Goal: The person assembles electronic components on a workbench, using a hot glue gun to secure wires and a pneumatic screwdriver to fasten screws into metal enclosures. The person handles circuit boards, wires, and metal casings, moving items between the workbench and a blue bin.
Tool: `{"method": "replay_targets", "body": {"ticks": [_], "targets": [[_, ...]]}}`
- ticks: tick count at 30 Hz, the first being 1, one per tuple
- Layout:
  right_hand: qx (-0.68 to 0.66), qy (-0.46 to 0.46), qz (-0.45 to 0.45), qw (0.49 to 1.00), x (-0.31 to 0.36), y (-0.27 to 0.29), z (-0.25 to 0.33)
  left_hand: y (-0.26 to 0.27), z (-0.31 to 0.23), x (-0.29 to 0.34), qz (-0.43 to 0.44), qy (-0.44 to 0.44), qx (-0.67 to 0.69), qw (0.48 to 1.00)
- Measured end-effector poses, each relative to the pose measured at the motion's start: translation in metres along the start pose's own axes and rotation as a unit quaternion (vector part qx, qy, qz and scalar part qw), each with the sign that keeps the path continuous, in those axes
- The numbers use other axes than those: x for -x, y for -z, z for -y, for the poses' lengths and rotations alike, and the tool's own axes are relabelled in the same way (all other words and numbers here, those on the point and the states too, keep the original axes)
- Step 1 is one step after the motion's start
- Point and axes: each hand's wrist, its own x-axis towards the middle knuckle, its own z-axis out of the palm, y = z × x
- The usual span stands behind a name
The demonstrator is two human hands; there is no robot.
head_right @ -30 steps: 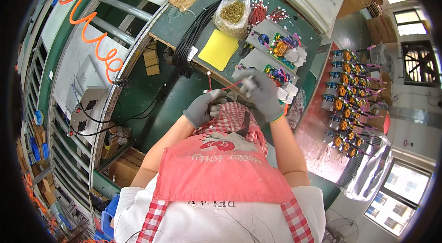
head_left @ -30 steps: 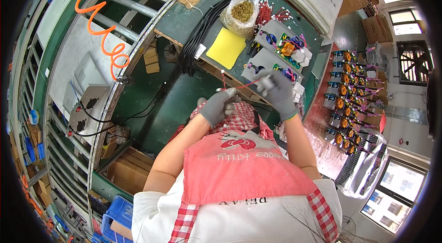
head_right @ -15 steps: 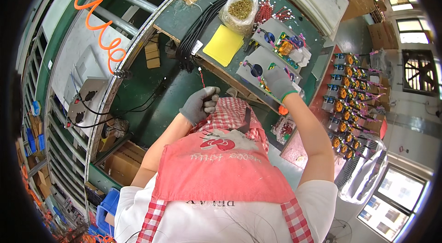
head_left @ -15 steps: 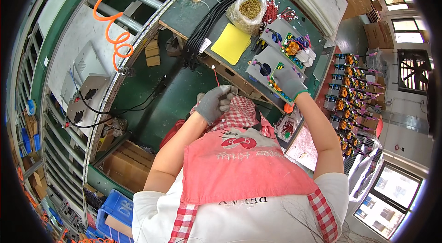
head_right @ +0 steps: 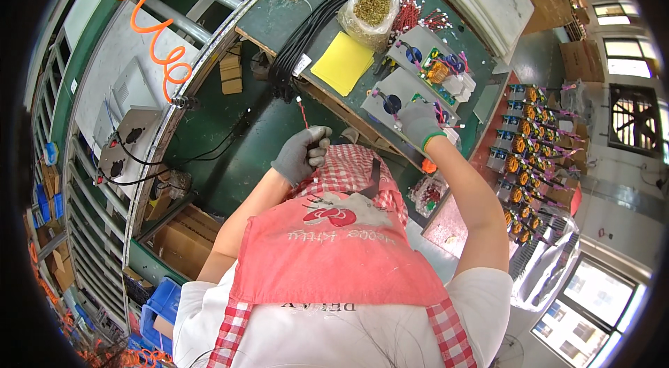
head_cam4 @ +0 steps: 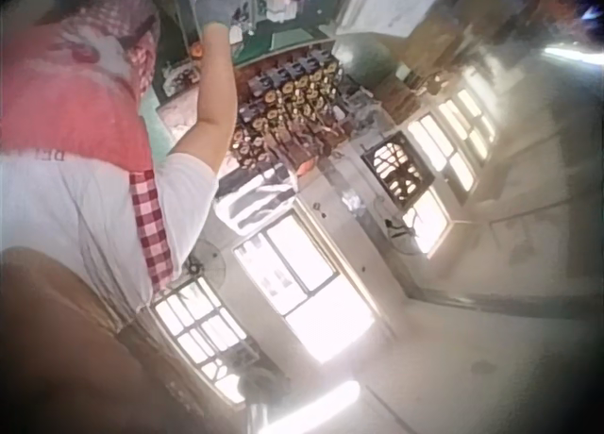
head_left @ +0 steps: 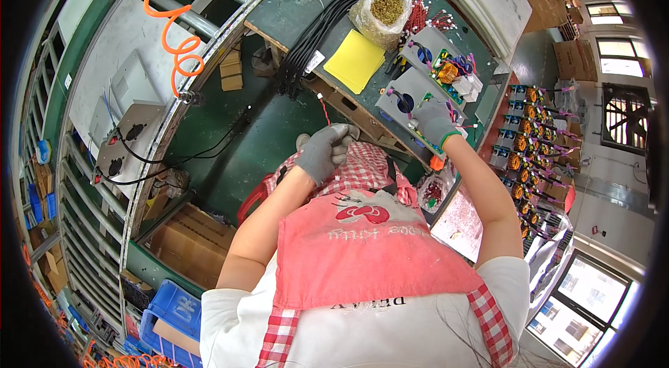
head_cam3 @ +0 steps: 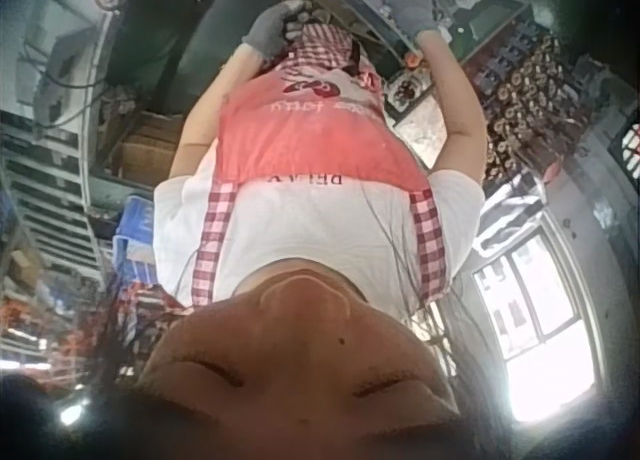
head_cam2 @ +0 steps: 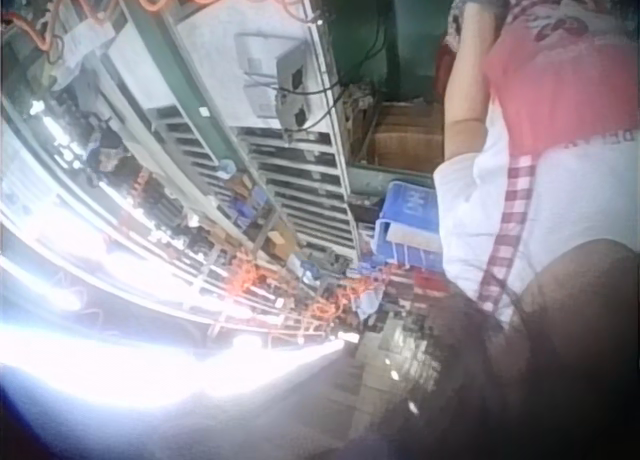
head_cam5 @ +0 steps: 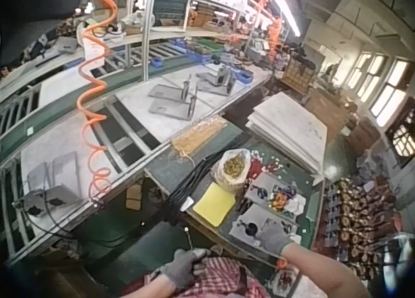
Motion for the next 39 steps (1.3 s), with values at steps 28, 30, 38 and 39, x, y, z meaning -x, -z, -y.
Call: {"method": "replay_targets", "body": {"ticks": [28, 30, 38, 39], "targets": [[0.016, -0.027, -0.007, 0.999, 0.008, 0.009, 0.002, -0.017, 0.023, -0.034, 0.000, -0.023, -0.152, 0.988], [0.036, -0.032, 0.006, 0.999, 0.001, 0.000, 0.000, -0.013, 0.022, -0.034, 0.006, -0.027, -0.153, 0.988], [0.021, -0.009, 0.019, 1.000, 0.001, 0.007, 0.002, -0.009, 0.021, -0.032, -0.020, -0.015, -0.122, 0.992], [0.026, -0.007, 0.025, 0.999, 0.002, 0.012, 0.005, -0.009, 0.021, -0.032, -0.026, -0.014, -0.122, 0.992]]}}
